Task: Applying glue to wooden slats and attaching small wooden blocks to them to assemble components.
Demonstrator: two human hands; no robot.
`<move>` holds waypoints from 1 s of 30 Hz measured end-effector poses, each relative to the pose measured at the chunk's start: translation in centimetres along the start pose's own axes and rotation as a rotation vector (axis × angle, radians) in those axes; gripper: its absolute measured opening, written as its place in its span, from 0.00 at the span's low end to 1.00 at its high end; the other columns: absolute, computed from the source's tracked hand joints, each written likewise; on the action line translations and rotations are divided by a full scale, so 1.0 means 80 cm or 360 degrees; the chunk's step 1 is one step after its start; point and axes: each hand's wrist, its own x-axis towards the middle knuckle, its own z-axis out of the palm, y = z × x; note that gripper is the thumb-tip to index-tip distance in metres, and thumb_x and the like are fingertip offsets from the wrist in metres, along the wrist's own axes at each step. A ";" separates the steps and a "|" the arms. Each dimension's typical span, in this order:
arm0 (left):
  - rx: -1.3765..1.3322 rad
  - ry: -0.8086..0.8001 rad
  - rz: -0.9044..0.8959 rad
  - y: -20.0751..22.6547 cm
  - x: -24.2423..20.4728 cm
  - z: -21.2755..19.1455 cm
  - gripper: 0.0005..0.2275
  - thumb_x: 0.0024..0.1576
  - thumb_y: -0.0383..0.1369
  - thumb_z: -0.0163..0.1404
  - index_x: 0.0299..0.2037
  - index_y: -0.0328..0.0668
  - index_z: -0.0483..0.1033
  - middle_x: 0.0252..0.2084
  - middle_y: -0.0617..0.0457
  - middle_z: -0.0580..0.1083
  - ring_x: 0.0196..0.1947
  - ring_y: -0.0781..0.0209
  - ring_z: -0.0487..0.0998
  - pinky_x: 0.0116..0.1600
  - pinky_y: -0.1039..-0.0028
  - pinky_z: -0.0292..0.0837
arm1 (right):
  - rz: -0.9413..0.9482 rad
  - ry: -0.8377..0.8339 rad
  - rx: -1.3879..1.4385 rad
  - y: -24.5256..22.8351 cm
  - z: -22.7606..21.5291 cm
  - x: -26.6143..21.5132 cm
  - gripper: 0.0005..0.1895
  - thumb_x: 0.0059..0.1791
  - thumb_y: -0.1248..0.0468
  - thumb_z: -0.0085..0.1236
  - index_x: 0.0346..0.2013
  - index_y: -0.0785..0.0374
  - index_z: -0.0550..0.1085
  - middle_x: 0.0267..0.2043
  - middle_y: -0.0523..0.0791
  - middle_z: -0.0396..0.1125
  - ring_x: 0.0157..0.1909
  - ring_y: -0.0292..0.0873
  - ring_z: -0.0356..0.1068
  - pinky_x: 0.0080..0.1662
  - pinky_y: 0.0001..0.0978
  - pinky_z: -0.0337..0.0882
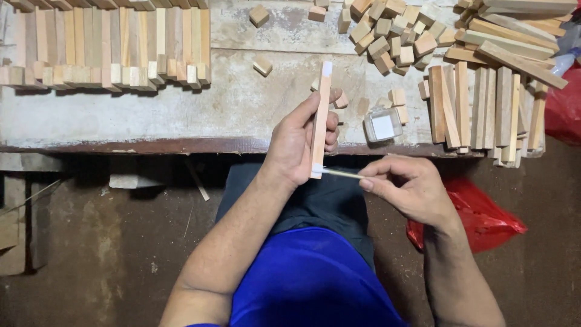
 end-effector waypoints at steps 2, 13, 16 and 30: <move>0.0004 0.0001 0.0003 0.003 0.002 0.001 0.24 0.65 0.43 0.45 0.65 0.32 0.68 0.27 0.50 0.71 0.25 0.62 0.73 0.29 0.76 0.69 | 0.0003 0.0004 0.0000 0.004 -0.002 0.000 0.04 0.44 0.71 0.68 0.33 0.65 0.83 0.20 0.46 0.70 0.27 0.36 0.67 0.35 0.34 0.70; 0.0099 0.0034 0.0012 0.003 0.011 0.004 0.23 0.66 0.43 0.43 0.65 0.32 0.68 0.27 0.50 0.70 0.24 0.61 0.72 0.28 0.75 0.69 | 0.0205 0.0351 -0.0289 0.002 -0.055 -0.017 0.06 0.45 0.70 0.69 0.37 0.65 0.83 0.23 0.46 0.72 0.31 0.38 0.69 0.39 0.34 0.71; -0.0004 0.0194 -0.0072 0.008 0.014 0.015 0.21 0.61 0.44 0.47 0.57 0.35 0.73 0.23 0.54 0.71 0.17 0.66 0.67 0.23 0.79 0.59 | 0.0519 0.0512 -0.0891 0.009 -0.080 -0.016 0.08 0.49 0.62 0.66 0.41 0.61 0.83 0.40 0.42 0.78 0.42 0.35 0.75 0.45 0.25 0.72; 0.0395 0.0079 0.0142 -0.025 0.030 0.007 0.17 0.68 0.34 0.40 0.61 0.27 0.68 0.25 0.42 0.73 0.16 0.59 0.73 0.18 0.74 0.73 | 0.0730 0.0175 -0.1321 0.077 -0.106 0.107 0.16 0.50 0.49 0.61 0.39 0.57 0.84 0.33 0.54 0.76 0.44 0.67 0.74 0.46 0.57 0.70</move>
